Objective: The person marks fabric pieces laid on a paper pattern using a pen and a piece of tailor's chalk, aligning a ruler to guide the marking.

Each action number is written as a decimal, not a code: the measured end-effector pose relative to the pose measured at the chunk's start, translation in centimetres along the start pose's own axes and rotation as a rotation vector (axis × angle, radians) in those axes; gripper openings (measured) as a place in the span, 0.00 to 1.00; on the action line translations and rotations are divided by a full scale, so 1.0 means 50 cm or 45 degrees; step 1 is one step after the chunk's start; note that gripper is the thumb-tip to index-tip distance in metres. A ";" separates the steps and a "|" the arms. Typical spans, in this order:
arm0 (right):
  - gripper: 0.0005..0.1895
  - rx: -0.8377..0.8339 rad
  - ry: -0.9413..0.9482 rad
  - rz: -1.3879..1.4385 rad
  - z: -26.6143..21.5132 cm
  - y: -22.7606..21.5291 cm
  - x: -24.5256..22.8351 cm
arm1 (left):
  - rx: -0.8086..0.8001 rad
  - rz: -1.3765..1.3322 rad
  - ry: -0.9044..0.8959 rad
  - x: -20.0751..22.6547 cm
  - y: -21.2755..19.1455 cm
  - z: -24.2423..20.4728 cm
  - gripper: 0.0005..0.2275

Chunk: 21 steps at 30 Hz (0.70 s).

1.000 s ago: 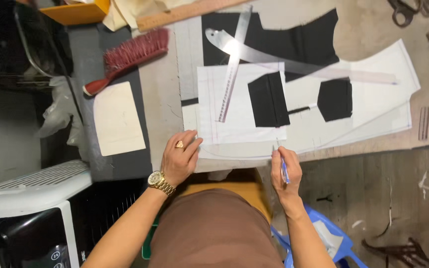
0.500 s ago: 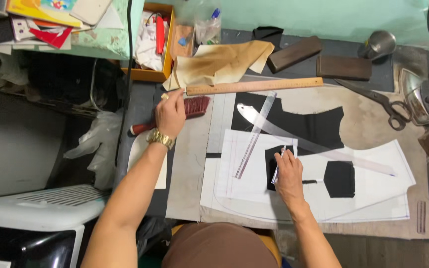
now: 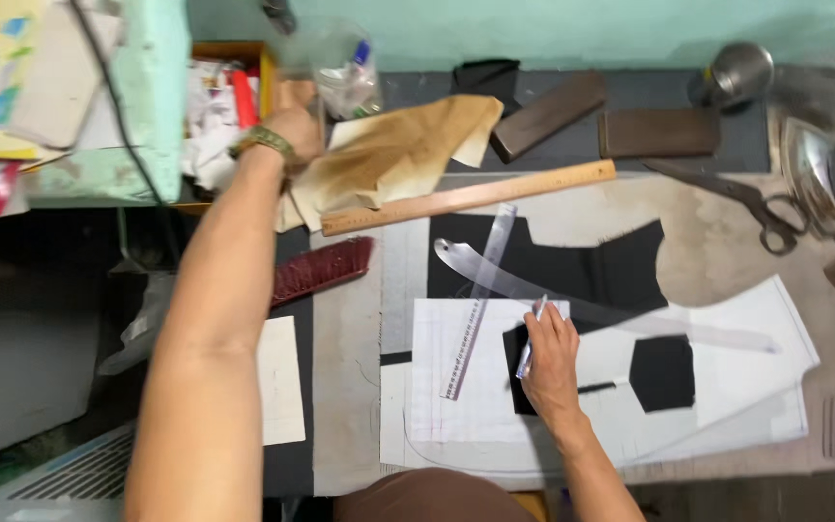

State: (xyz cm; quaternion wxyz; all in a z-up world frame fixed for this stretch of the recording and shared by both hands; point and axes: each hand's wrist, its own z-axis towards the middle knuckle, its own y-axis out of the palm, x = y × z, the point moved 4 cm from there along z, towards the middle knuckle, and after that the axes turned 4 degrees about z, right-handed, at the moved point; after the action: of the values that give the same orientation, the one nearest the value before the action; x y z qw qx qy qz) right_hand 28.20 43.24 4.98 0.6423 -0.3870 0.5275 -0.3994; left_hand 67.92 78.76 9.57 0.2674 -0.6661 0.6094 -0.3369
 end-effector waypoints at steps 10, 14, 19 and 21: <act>0.29 -0.046 0.258 -0.140 -0.051 -0.031 0.001 | 0.604 0.523 0.158 -0.050 0.046 0.060 0.15; 0.23 0.225 0.396 0.253 -0.069 -0.068 -0.013 | 1.209 0.216 0.050 -0.089 0.051 -0.051 0.11; 0.22 0.383 0.746 1.478 -0.038 -0.048 -0.074 | 1.070 -0.558 0.441 0.141 0.188 -0.415 0.13; 0.38 0.176 0.926 1.929 -0.025 -0.001 -0.083 | 0.542 -0.920 0.584 0.254 0.308 -0.499 0.12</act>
State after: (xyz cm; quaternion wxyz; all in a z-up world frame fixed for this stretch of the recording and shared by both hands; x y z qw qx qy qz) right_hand 26.47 46.94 6.38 0.5491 0.2644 0.7928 0.0083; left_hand 39.26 65.77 15.04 0.1223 -0.6742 0.2994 -0.6640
